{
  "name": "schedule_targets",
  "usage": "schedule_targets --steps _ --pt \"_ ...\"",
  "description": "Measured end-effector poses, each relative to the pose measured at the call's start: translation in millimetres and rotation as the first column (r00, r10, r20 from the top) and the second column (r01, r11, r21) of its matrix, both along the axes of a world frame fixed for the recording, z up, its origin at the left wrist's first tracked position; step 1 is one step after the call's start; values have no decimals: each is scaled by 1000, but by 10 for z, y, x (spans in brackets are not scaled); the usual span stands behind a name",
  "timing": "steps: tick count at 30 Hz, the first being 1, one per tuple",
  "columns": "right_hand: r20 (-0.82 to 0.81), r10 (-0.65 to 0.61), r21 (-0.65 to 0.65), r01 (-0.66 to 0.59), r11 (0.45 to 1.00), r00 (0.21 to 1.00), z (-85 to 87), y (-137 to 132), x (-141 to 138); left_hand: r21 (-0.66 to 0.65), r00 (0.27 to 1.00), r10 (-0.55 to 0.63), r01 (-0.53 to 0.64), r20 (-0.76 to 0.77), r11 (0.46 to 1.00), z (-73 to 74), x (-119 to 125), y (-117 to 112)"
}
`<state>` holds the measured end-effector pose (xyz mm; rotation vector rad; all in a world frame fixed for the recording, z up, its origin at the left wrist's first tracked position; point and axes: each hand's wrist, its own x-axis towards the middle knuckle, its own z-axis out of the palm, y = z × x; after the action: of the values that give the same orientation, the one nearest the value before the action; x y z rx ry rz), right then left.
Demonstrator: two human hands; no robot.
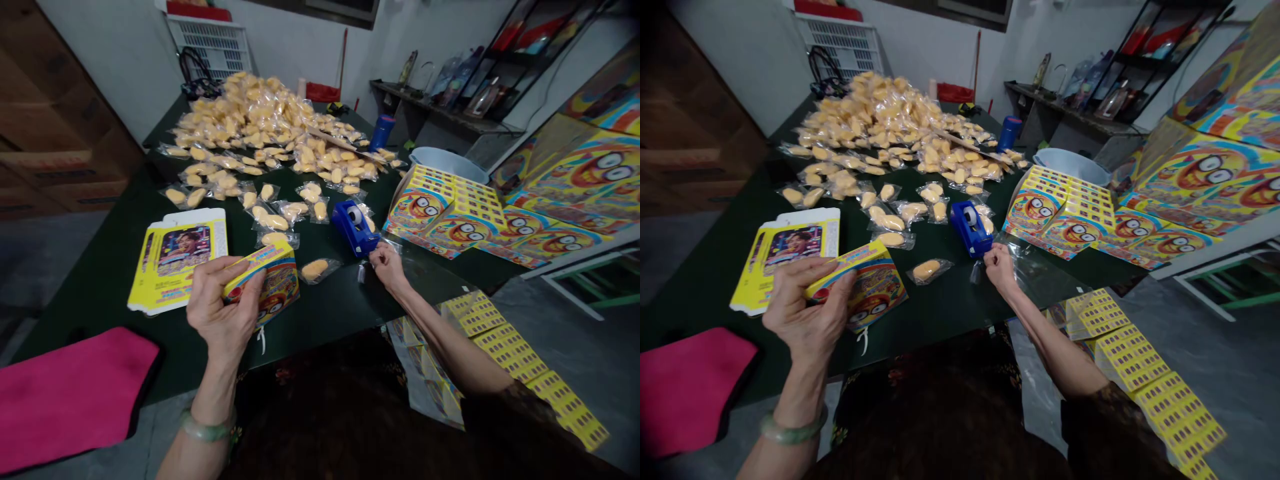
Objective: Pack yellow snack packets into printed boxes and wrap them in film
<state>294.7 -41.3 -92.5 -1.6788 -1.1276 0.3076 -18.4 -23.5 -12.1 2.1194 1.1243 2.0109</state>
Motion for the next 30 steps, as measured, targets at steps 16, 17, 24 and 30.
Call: schedule_targets --steps 16,17,24,30 --pt "-342 685 203 -661 723 644 1065 -440 -1479 -37 997 -79 79 14 996 20 28 -200" --pt "-411 717 256 -684 683 562 1090 -406 -1594 -46 997 -81 81 14 996 13 29 -205" --pt "-632 654 300 -648 700 415 976 -322 -1835 -58 995 -81 85 66 995 -46 41 -200" --pt "-687 576 223 -626 747 443 1074 -336 -1855 -68 993 -89 94 73 993 -60 37 -191"
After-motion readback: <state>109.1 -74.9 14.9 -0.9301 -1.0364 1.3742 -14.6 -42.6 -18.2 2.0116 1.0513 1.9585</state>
